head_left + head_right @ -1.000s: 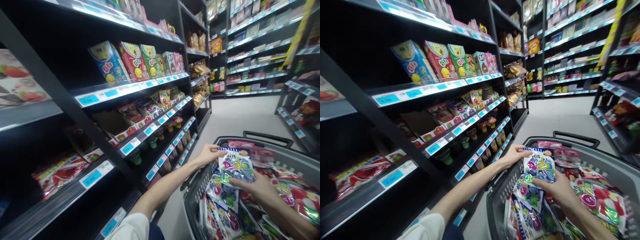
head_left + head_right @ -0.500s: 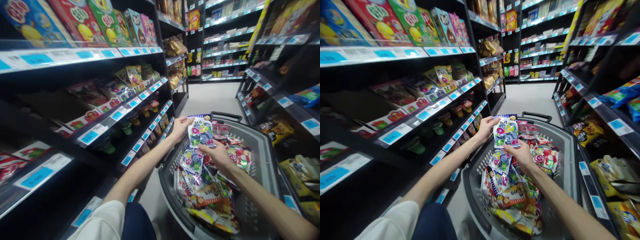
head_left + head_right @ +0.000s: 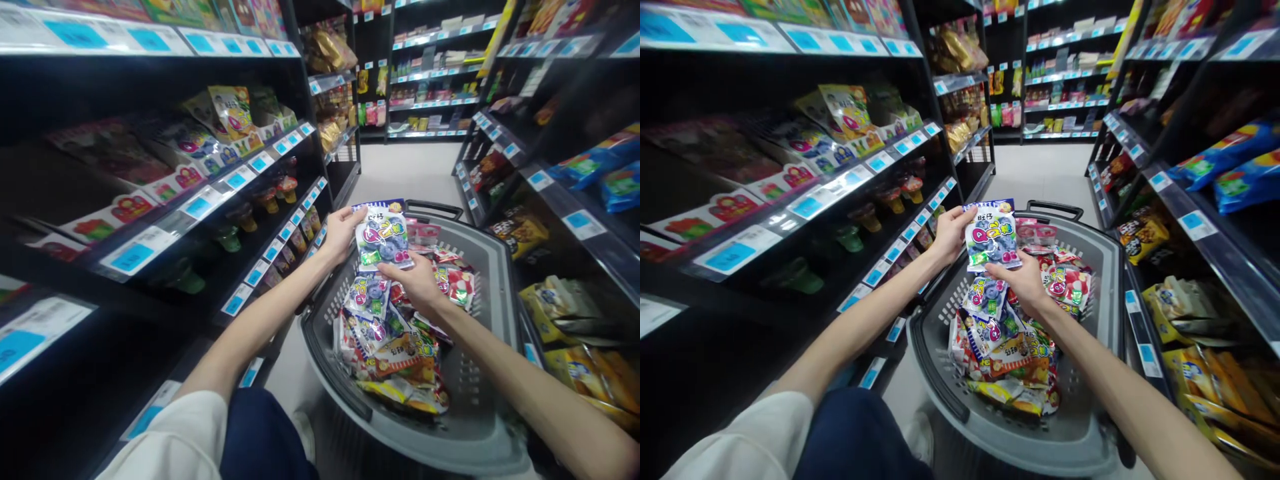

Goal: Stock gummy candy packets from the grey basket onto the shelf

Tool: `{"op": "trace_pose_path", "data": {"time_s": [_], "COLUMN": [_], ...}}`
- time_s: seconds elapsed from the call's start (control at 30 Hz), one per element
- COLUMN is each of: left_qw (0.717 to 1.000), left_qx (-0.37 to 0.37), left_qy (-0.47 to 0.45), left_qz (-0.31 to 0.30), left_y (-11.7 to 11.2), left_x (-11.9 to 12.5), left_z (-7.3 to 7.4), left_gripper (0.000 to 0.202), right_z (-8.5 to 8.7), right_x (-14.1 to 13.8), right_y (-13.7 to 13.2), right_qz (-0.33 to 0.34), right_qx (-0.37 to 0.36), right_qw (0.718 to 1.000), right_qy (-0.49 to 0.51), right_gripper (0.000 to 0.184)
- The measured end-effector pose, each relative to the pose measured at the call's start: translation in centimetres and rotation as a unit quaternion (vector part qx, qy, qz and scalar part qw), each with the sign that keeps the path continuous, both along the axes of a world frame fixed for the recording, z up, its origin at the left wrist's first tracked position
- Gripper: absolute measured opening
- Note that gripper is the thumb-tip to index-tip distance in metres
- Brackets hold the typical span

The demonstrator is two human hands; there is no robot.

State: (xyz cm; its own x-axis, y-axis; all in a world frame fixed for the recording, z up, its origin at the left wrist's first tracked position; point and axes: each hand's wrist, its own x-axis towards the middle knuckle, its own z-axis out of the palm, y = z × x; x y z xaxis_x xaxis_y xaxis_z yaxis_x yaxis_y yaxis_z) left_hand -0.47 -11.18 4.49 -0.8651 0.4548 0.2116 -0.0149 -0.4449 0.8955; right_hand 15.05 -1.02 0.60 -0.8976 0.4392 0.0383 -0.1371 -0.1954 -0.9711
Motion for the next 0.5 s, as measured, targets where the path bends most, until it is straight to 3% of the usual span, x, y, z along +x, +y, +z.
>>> {"op": "trace_pose_path", "data": {"time_s": [0.33, 0.43, 0.5], "left_qw": [1.000, 0.986, 0.944], "left_qx": [0.005, -0.087, -0.176], "left_qy": [0.020, 0.140, 0.280], "left_qz": [0.010, 0.026, 0.005], "left_y": [0.4, -0.7, -2.1], "left_x": [0.0, -1.4, -2.2], "left_z": [0.4, 0.9, 2.2], "left_gripper": [0.061, 0.059, 0.054], "right_z": [0.8, 0.2, -0.4], "right_x": [0.0, 0.1, -0.1], "right_y": [0.4, 0.6, 0.7], "right_qz": [-0.023, -0.025, -0.021], "right_qx": [0.032, 0.059, 0.111], "right_qw": [0.997, 0.994, 0.990], "right_qy": [-0.061, -0.087, -0.089], "right_gripper": [0.062, 0.059, 0.053]}}
